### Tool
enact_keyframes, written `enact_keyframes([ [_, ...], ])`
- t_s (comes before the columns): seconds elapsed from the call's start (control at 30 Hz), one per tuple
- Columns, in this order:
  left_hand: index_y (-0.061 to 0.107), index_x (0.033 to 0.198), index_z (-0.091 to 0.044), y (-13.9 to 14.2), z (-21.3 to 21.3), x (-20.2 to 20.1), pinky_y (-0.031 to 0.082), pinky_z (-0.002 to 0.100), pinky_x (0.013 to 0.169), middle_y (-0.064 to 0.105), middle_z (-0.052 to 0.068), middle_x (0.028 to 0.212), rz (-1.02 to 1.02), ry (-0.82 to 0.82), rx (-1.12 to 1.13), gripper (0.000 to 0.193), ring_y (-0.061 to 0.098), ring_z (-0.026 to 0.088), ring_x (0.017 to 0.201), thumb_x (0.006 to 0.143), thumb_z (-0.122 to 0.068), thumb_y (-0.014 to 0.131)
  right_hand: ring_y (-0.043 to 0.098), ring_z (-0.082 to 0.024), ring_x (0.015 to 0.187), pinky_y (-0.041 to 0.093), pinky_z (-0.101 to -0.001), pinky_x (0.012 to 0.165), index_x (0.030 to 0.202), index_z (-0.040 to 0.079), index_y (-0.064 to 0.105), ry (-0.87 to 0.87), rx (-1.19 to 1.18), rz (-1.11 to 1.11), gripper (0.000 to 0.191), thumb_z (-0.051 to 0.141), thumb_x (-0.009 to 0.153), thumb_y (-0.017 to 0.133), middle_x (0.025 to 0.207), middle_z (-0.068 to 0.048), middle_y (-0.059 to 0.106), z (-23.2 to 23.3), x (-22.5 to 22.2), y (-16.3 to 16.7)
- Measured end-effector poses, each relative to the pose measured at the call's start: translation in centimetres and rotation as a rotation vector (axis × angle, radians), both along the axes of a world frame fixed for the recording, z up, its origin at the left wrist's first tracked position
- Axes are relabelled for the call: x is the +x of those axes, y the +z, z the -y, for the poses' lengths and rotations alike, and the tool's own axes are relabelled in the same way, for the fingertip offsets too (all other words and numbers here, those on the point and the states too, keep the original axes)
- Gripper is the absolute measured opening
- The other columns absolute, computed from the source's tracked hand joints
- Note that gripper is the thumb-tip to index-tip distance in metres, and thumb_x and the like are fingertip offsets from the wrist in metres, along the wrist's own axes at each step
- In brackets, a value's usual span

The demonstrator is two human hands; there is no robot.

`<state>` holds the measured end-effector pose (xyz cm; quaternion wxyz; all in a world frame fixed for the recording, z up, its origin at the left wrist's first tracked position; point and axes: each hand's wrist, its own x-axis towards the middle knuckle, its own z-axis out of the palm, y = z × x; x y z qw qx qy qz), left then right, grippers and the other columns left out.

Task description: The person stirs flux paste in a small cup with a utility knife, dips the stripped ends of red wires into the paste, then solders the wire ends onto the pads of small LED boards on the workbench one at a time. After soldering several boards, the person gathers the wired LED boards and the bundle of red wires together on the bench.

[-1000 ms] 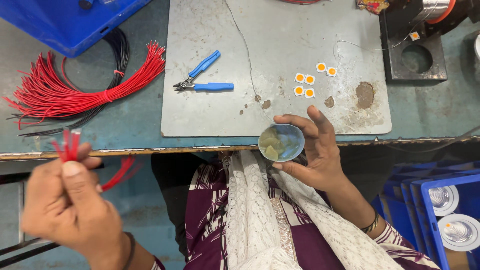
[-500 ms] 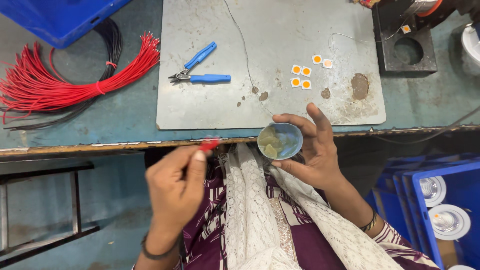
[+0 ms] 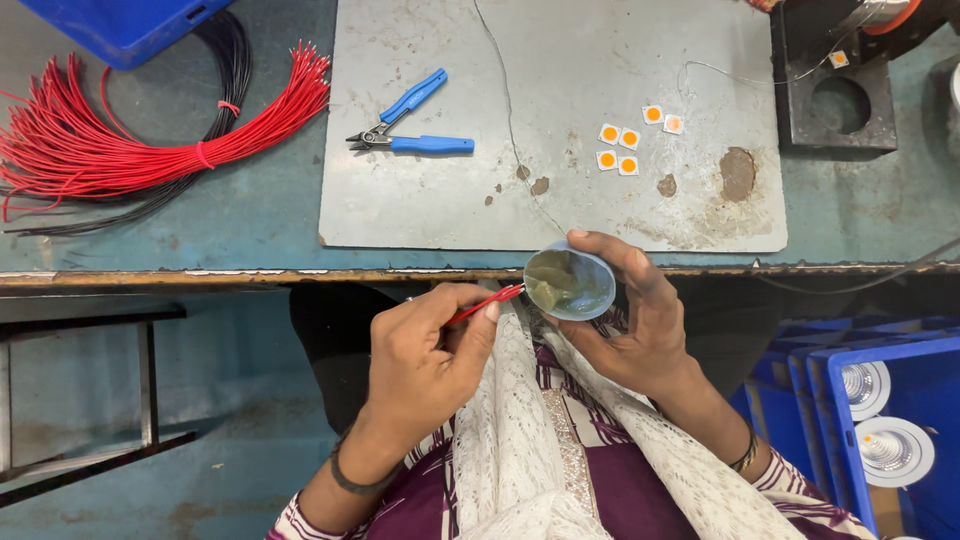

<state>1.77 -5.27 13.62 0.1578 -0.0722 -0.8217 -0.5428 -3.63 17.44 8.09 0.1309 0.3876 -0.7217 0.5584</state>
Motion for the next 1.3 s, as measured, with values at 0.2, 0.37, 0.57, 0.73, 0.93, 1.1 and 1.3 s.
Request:
enact_keyframes([
  [0.2,0.071,0.104,0.000,-0.5,0.1,-0.4,0.043,0.025,0.054,0.062,0.005,0.069,0.074,-0.008,0.071,0.013,0.055,0.008,0.058,0.098,-0.009,0.065,0.066,-0.028,0.128,0.059,-0.0375,0.107,0.167,0.034,0.013,-0.062,0.075,-0.060,0.115,-0.002,0.084,0.085,0.147,-0.021,0.054,0.0,-0.5,0.2],
  [0.37,0.071,0.096,0.001,-0.9,-0.1,-0.8,0.034,0.024,0.046,0.054,0.000,0.060,0.202,-0.016,0.139,0.013,0.043,0.003,0.051,0.098,-0.010,0.065,0.065,-0.029,0.127,0.058,-0.0377,0.106,0.166,0.031,0.014,-0.152,0.162,-0.158,0.116,0.004,0.083,0.088,0.143,-0.017,0.058,0.0,-0.8,0.6],
  [0.57,0.068,0.086,0.000,-1.4,-0.8,-1.4,0.033,0.023,0.045,0.049,-0.003,0.053,0.159,0.057,0.130,0.013,0.042,0.002,0.048,0.093,-0.011,0.072,0.067,-0.028,0.118,0.057,-0.0399,0.100,0.154,0.030,0.034,-0.210,0.205,0.057,0.104,-0.003,0.072,0.089,0.133,-0.021,0.060,0.0,-0.3,0.5],
  [0.73,0.065,0.083,-0.001,-1.7,-1.0,-1.8,0.032,0.023,0.044,0.047,-0.004,0.051,0.141,0.052,0.133,0.013,0.041,0.000,0.047,0.091,-0.009,0.072,0.058,-0.030,0.136,0.054,-0.0416,0.110,0.165,0.033,0.015,0.003,-0.027,-0.029,0.116,-0.009,0.082,0.083,0.151,-0.023,0.047,0.1,-0.9,-0.8],
  [0.93,0.063,0.080,-0.001,-1.8,-1.2,-1.9,0.032,0.023,0.045,0.045,-0.004,0.050,0.118,0.042,0.151,0.013,0.039,0.000,0.047,0.088,-0.007,0.071,0.062,-0.030,0.132,0.057,-0.0422,0.110,0.166,0.034,0.014,-0.002,-0.040,0.010,0.117,-0.010,0.081,0.083,0.151,-0.023,0.047,0.1,-0.8,-1.3],
  [1.1,0.058,0.075,-0.002,-1.8,-1.6,-2.1,0.032,0.024,0.045,0.045,-0.003,0.051,0.086,0.024,0.148,0.015,0.039,0.001,0.047,0.084,-0.005,0.070,0.063,-0.030,0.130,0.058,-0.0418,0.109,0.166,0.035,0.011,-0.001,-0.025,-0.002,0.118,-0.010,0.083,0.082,0.152,-0.024,0.047,0.4,-0.7,-1.1],
  [1.3,0.054,0.072,-0.002,-1.8,-2.0,-2.4,0.031,0.025,0.044,0.046,-0.001,0.054,0.071,0.005,0.134,0.018,0.039,0.003,0.048,0.081,-0.005,0.070,0.065,-0.029,0.130,0.059,-0.0395,0.109,0.167,0.035,0.005,-0.047,0.055,-0.064,0.120,-0.010,0.085,0.081,0.150,-0.023,0.049,0.7,-0.5,-0.8],
])
